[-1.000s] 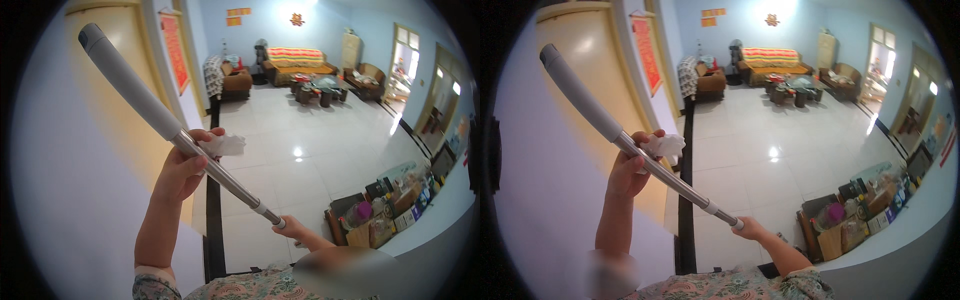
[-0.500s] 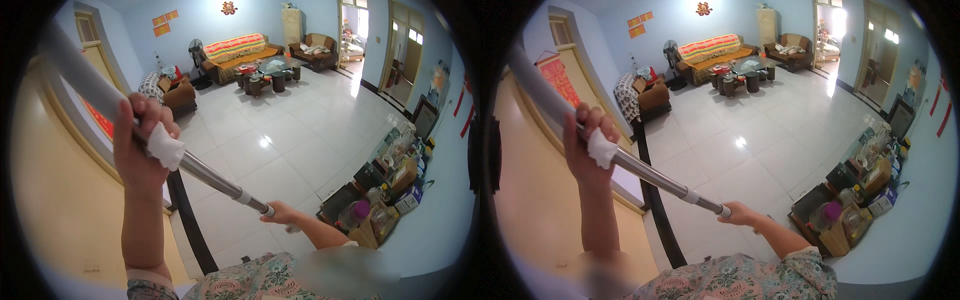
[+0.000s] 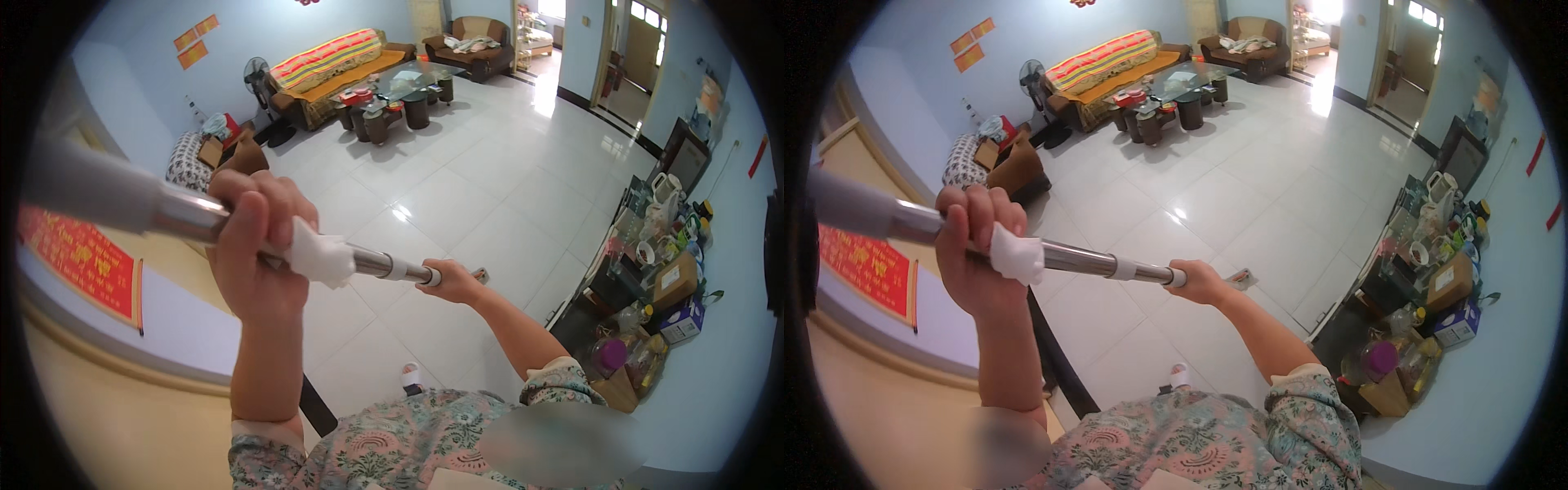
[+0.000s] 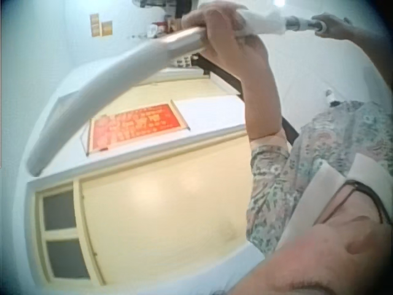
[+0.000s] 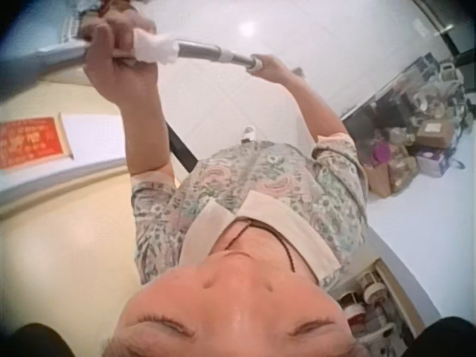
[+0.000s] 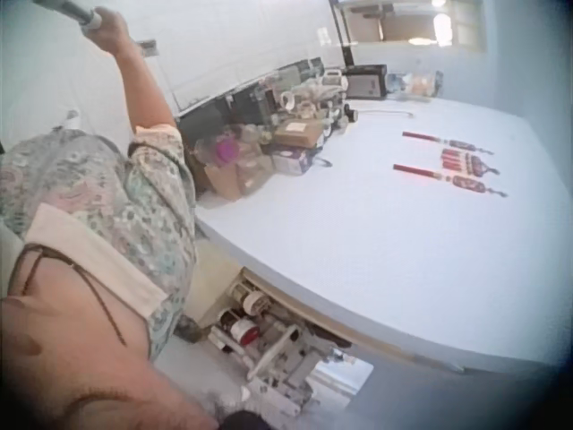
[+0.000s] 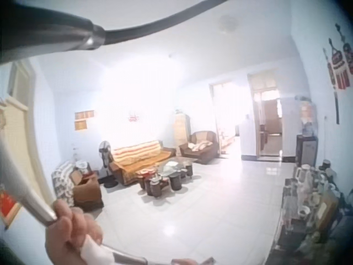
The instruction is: The person mops the tiled floors in a hallway, living room, and bedroom using a flat mop. They move through different rooms, cleaning around furniture and along walls. The person briefly enters a bathroom to rinse the mop head under a tap before returning to the bedroom to continue cleaning.
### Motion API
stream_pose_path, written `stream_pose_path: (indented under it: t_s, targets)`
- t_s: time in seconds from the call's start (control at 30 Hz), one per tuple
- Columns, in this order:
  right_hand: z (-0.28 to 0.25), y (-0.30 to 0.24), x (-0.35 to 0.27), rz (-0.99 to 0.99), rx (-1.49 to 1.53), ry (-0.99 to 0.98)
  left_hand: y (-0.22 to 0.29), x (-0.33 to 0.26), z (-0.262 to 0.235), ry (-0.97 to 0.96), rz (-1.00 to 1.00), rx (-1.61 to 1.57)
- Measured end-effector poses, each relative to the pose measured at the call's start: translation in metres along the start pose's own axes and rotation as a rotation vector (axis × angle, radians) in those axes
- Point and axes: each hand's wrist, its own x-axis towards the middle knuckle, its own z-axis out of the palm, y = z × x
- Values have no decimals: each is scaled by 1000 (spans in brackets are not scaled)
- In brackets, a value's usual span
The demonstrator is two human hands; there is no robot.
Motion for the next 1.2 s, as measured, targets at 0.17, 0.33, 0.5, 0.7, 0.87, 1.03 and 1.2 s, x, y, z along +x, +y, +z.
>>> stream_pose_path:
  t_s: [0.17,0.33,0.5,0.7,0.87,1.03,1.2]
  targets:
    - [-40,35,85,29,-264,183,-85,82,-50,30,170,-109]
    - [-69,109,147,156,-248,309,-166,174,-76,-172,118,-273]
    - [-152,118,225,229,-336,320,-323,254,-98,-41,-1,-174]
    - [-257,117,358,25,-386,413,-555,247,-82,108,-442,186]
    - [-337,146,433,-105,-297,342,-617,329,-82,377,-407,-67]
    - [-381,249,492,73,-74,138,-661,411,-107,333,-296,-144]
    - [-371,384,563,342,113,754,-760,486,-127,346,-283,-214]
